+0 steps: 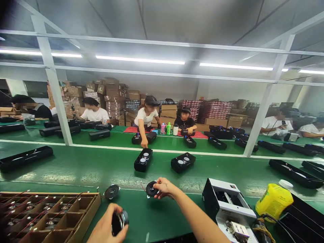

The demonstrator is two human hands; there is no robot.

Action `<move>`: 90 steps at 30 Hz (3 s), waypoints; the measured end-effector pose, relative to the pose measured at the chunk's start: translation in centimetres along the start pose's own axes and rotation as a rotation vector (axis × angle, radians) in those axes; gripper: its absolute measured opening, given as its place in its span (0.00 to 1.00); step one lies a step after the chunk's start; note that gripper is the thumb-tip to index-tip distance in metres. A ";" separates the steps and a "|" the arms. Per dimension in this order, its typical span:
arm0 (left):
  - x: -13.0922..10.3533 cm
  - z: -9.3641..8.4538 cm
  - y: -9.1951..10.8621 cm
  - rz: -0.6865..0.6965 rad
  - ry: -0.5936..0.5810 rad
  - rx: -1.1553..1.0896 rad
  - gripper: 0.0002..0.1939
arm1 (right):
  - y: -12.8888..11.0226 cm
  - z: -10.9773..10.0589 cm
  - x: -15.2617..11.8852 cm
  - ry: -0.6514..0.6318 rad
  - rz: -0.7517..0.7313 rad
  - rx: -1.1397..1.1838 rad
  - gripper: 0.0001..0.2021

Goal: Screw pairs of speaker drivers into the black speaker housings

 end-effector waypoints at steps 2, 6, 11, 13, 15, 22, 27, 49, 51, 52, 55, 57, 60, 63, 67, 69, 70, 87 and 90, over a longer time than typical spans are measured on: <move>1.2 0.0 0.6 -0.030 0.038 -0.112 0.18 | 0.4 -2.1 -1.4 0.036 -0.054 -0.002 0.17; 2.9 2.9 2.0 -0.063 0.079 -0.227 0.22 | 2.1 -5.4 -3.8 0.163 -0.158 -0.069 0.20; 2.6 6.7 3.3 0.004 0.126 -0.177 0.21 | 4.4 -7.1 -6.7 0.319 -0.212 -0.378 0.20; 1.9 7.2 3.5 0.063 0.129 -0.146 0.20 | 5.0 -6.8 -7.8 0.321 -0.209 -0.527 0.19; 1.1 7.1 3.5 0.119 0.125 -0.113 0.19 | 5.5 -6.0 -8.7 0.297 -0.192 -0.660 0.19; -1.7 4.8 3.7 0.260 -0.006 -0.001 0.15 | 5.6 -3.2 -11.3 0.097 -0.169 -0.911 0.18; -2.2 4.4 4.5 0.261 -0.091 0.044 0.17 | 4.1 -4.6 -11.2 0.096 -0.107 -0.921 0.18; -8.0 0.5 8.3 0.056 -0.387 -0.297 0.19 | 2.6 -6.4 -23.3 0.111 -0.179 -0.178 0.20; -9.2 1.4 9.5 0.116 -0.392 -0.219 0.18 | 3.1 -4.8 -24.8 0.100 -0.279 -0.227 0.21; -9.6 1.8 10.2 0.157 -0.391 -0.170 0.17 | 3.2 -4.0 -25.3 0.096 -0.347 -0.281 0.22; -10.1 3.0 12.2 0.292 -0.369 -0.005 0.16 | 3.7 -2.2 -26.0 0.089 -0.531 -0.481 0.23; -10.2 3.6 13.2 0.381 -0.352 0.122 0.16 | 4.1 -1.4 -26.1 0.084 -0.589 -0.587 0.24; -10.7 4.2 14.4 0.514 -0.314 0.306 0.18 | 4.2 -0.3 -26.0 0.078 -0.622 -0.739 0.24; -11.4 4.9 15.7 0.619 -0.293 0.442 0.20 | 4.0 0.3 -25.6 0.082 -0.634 -0.848 0.19; -11.8 6.5 17.0 0.621 -0.327 0.590 0.19 | 4.2 0.3 -25.0 0.051 -0.651 -0.853 0.19; -11.8 7.2 17.3 0.591 -0.367 0.649 0.18 | 4.7 0.1 -24.8 0.040 -0.665 -0.833 0.21; -11.8 7.5 17.4 0.580 -0.378 0.670 0.17 | 4.9 0.0 -24.7 0.041 -0.669 -0.823 0.21; -10.6 7.7 14.9 0.609 -0.465 0.531 0.19 | 6.4 -0.5 -23.9 -0.041 -0.618 -0.807 0.23; -10.6 7.5 14.6 0.643 -0.454 0.473 0.18 | 6.7 -0.7 -24.0 -0.032 -0.630 -0.764 0.20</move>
Point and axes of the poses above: each hand's wrist, its own x-axis towards the middle knuckle, its own z-axis out of the palm, y = z × x, the point moved 8 cm from there along x, towards the middle knuckle, and after that the axes turned 4 degrees about -z, right-handed, at the moved point
